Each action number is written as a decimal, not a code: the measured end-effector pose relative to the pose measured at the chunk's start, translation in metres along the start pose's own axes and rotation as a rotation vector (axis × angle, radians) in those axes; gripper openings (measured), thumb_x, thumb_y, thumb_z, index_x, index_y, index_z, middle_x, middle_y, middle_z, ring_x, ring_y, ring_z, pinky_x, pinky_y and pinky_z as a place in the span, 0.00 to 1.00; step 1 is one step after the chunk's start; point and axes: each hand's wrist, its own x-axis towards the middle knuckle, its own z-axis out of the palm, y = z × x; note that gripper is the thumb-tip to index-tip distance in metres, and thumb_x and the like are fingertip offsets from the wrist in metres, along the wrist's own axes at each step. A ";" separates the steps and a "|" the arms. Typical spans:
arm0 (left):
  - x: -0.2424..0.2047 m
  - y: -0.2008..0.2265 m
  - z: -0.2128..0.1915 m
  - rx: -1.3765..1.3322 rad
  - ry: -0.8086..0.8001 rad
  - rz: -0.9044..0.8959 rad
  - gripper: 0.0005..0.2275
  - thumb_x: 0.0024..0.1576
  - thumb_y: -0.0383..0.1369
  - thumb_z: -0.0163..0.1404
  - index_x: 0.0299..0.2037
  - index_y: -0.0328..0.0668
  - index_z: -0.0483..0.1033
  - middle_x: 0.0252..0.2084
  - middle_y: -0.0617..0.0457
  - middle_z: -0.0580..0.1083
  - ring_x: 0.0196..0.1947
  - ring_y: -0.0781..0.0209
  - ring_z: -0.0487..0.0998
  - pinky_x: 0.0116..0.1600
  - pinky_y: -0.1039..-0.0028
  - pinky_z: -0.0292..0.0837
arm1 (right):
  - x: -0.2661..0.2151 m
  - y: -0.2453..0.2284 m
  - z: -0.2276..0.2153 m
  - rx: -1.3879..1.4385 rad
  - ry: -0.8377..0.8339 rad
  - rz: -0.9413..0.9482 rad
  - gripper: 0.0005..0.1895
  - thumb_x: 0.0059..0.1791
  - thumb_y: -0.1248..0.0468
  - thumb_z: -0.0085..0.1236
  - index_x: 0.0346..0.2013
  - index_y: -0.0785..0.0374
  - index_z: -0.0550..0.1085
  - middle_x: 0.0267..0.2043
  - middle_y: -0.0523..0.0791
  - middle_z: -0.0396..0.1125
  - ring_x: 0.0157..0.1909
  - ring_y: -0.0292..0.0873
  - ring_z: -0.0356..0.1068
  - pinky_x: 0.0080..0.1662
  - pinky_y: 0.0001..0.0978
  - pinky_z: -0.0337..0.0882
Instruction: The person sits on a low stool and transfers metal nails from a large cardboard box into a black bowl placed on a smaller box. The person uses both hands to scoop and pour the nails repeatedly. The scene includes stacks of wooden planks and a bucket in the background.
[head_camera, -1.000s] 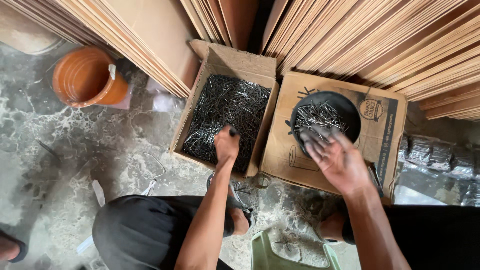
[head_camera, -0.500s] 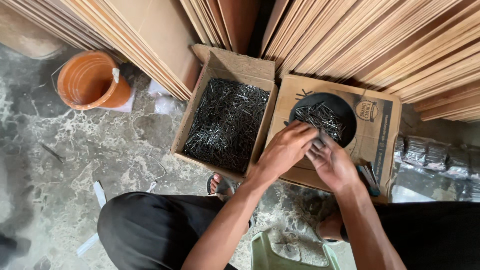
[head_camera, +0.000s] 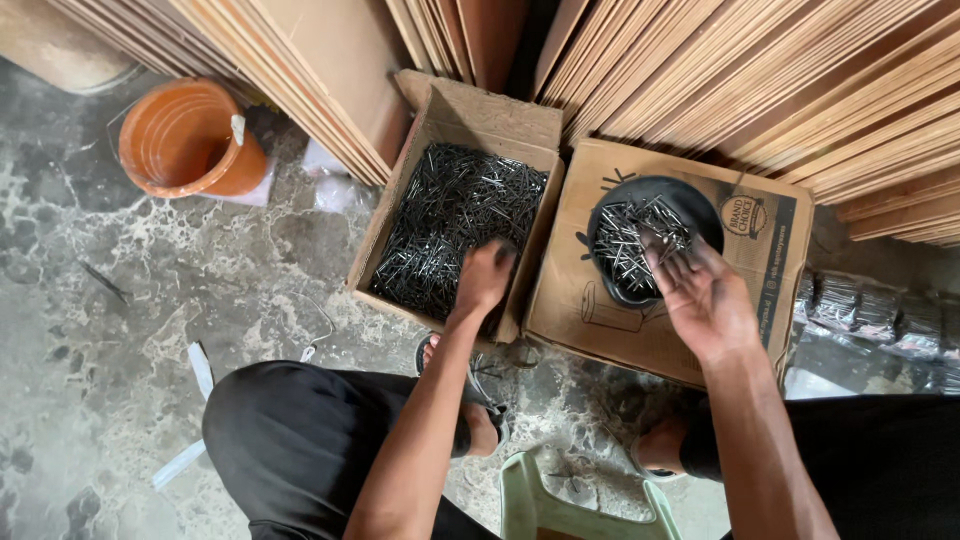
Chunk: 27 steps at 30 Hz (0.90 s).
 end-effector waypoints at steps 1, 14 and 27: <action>0.001 -0.030 0.008 -0.004 0.003 -0.002 0.12 0.54 0.41 0.45 0.44 0.51 0.74 0.41 0.49 0.74 0.48 0.50 0.71 0.53 0.63 0.66 | 0.002 0.000 -0.002 -0.004 -0.001 0.002 0.12 0.48 0.65 0.45 0.42 0.68 0.61 0.49 0.52 0.60 0.53 0.45 0.64 0.56 0.33 0.68; -0.032 -0.111 0.032 0.188 0.001 -0.036 0.09 0.47 0.29 0.40 0.33 0.37 0.72 0.32 0.37 0.73 0.37 0.37 0.72 0.43 0.55 0.65 | -0.005 0.000 0.005 0.163 -0.084 -0.038 0.22 0.44 0.64 0.49 0.51 0.70 0.60 0.52 0.57 0.60 0.51 0.55 0.66 0.51 0.36 0.71; -0.043 -0.088 0.024 0.373 0.046 -0.022 0.11 0.46 0.19 0.41 0.34 0.40 0.74 0.33 0.41 0.74 0.37 0.41 0.72 0.41 0.54 0.65 | 0.007 0.014 0.001 0.040 -0.172 -0.012 0.17 0.47 0.65 0.45 0.47 0.73 0.64 0.54 0.58 0.61 0.56 0.54 0.64 0.52 0.33 0.69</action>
